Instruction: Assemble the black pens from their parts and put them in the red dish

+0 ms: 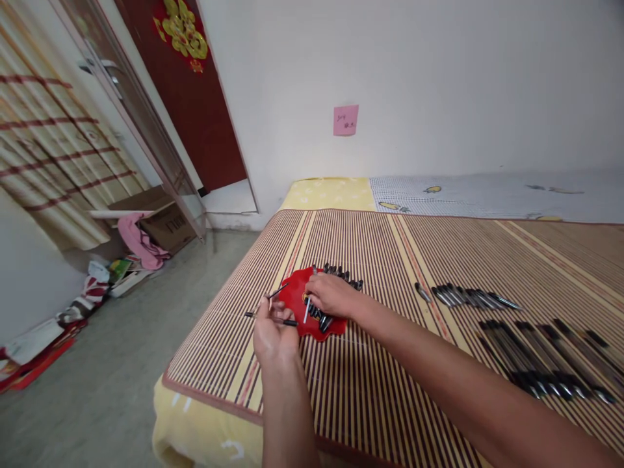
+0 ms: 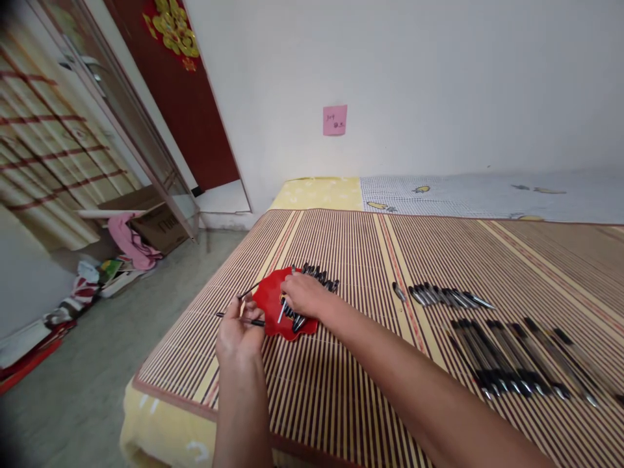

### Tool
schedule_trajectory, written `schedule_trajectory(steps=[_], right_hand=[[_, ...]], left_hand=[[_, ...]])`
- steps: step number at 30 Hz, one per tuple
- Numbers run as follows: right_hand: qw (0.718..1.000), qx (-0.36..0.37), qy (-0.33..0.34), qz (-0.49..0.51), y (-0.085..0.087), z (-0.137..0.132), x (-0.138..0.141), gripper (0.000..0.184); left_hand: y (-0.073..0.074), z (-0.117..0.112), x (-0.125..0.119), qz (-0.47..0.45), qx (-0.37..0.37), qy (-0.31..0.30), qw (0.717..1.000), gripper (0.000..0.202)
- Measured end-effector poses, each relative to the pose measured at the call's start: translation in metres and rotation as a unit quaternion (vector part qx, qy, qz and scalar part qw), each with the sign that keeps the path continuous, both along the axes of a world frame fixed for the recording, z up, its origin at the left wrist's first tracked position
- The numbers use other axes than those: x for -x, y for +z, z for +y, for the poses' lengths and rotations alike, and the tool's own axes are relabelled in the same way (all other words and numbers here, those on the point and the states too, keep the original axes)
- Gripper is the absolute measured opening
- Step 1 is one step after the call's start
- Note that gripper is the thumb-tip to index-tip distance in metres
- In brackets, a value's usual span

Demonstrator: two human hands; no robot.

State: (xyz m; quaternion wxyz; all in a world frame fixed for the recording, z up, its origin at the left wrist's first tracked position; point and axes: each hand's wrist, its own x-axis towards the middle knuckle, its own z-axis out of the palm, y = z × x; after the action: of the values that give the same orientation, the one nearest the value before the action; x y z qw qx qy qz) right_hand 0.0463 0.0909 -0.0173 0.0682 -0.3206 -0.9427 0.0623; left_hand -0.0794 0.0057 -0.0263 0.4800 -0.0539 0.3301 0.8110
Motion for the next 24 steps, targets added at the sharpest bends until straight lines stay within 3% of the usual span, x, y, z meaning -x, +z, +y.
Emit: schedule_trajectory(steps=[5,10,18,24], right_hand=[[0.998,0.034,-0.048,0.031,-0.006,-0.005,0.019,0.002],[0.99,0.059,-0.091,0.086,-0.01,-0.007,0.031,0.017],[0.98,0.067,-0.115,0.146,-0.017,-0.011,0.029,0.019],[0.98,0.095,-0.091,0.146,-0.016,-0.008,0.024,0.012]], left_hand=[[0.005,-0.001,-0.003,-0.009,-0.012,0.005,1.0,0.022],[0.0,-0.001,-0.005,0.019,-0.023,0.008,1.0,0.017],[0.005,-0.001,-0.015,0.103,-0.047,0.016,0.993,0.009],[0.011,-0.001,-0.024,0.117,-0.024,0.028,0.992,0.012]])
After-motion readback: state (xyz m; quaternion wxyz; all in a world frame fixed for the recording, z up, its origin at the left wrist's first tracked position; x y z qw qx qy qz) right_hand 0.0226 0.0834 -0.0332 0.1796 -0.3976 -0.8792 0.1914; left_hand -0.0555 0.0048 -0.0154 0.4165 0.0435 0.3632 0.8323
